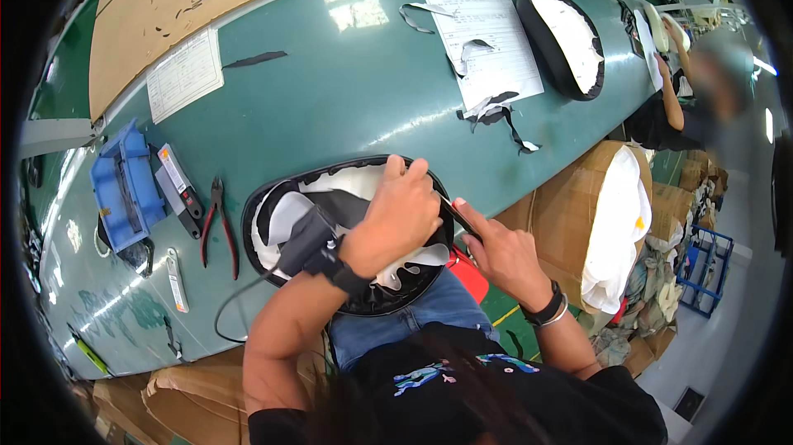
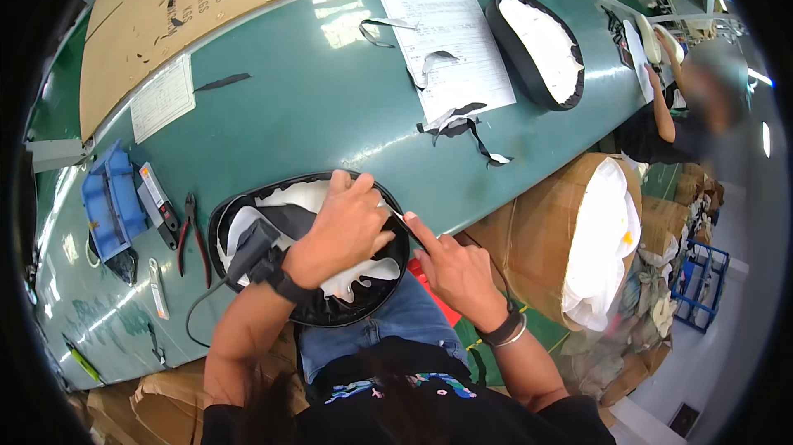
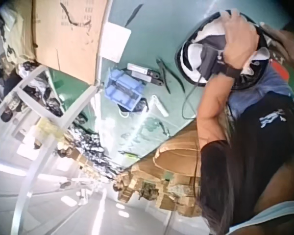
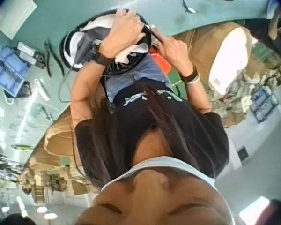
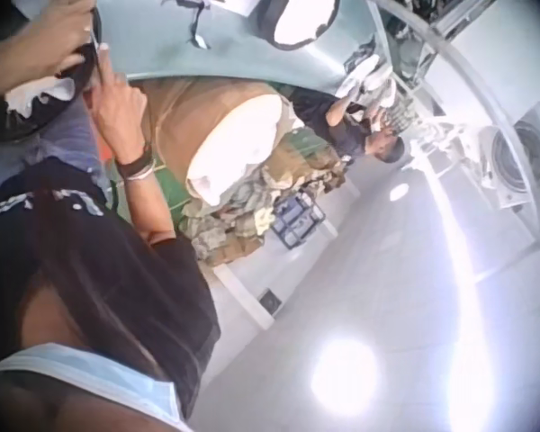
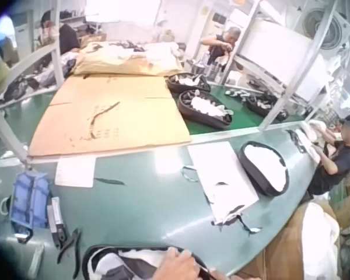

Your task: Assembling and trimming the edges of bicycle seat covers at a factory workbench.

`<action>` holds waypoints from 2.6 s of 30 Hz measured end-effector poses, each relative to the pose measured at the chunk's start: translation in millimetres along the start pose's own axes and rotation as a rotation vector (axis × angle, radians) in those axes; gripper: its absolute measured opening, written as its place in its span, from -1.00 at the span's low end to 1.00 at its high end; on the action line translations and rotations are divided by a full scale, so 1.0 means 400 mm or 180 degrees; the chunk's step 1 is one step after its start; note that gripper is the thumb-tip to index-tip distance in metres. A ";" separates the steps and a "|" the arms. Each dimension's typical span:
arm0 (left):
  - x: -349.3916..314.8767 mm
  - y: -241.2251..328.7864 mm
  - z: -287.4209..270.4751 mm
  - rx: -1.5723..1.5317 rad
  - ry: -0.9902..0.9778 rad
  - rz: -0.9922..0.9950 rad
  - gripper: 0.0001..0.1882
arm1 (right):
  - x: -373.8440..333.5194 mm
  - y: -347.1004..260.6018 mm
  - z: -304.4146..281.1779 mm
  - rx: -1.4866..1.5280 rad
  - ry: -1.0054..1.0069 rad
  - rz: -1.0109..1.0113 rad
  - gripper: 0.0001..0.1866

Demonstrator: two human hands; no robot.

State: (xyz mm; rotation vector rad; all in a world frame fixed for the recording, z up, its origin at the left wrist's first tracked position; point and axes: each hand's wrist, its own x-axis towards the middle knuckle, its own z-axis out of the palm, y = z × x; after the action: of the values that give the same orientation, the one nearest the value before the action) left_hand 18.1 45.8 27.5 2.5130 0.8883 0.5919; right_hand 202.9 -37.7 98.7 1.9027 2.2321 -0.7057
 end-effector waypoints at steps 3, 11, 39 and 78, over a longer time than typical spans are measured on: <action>0.012 -0.038 0.015 -0.1328 0.0500 0.0066 -0.68 | -0.055 -0.024 0.084 0.0275 0.0422 0.0286 -0.31; -0.006 -0.126 -0.099 -0.2258 0.1025 -0.1453 -0.72 | -0.081 -0.085 0.066 -0.0194 0.0260 0.0476 -0.35; -0.156 -0.063 -0.074 -0.1055 0.0810 -0.1509 -0.74 | 0.299 -0.004 -0.158 -0.1063 -0.0929 -0.2071 -0.23; -0.181 -0.081 -0.077 -0.2925 0.0905 -0.0687 -0.75 | 0.211 -0.021 -0.137 -0.0508 -0.0377 -0.1331 -0.32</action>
State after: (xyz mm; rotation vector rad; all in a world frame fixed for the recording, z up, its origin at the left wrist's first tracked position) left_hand -64.7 28.5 18.5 1.5152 0.7275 1.0135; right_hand 188.9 60.7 116.6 1.2998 2.5459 -0.6443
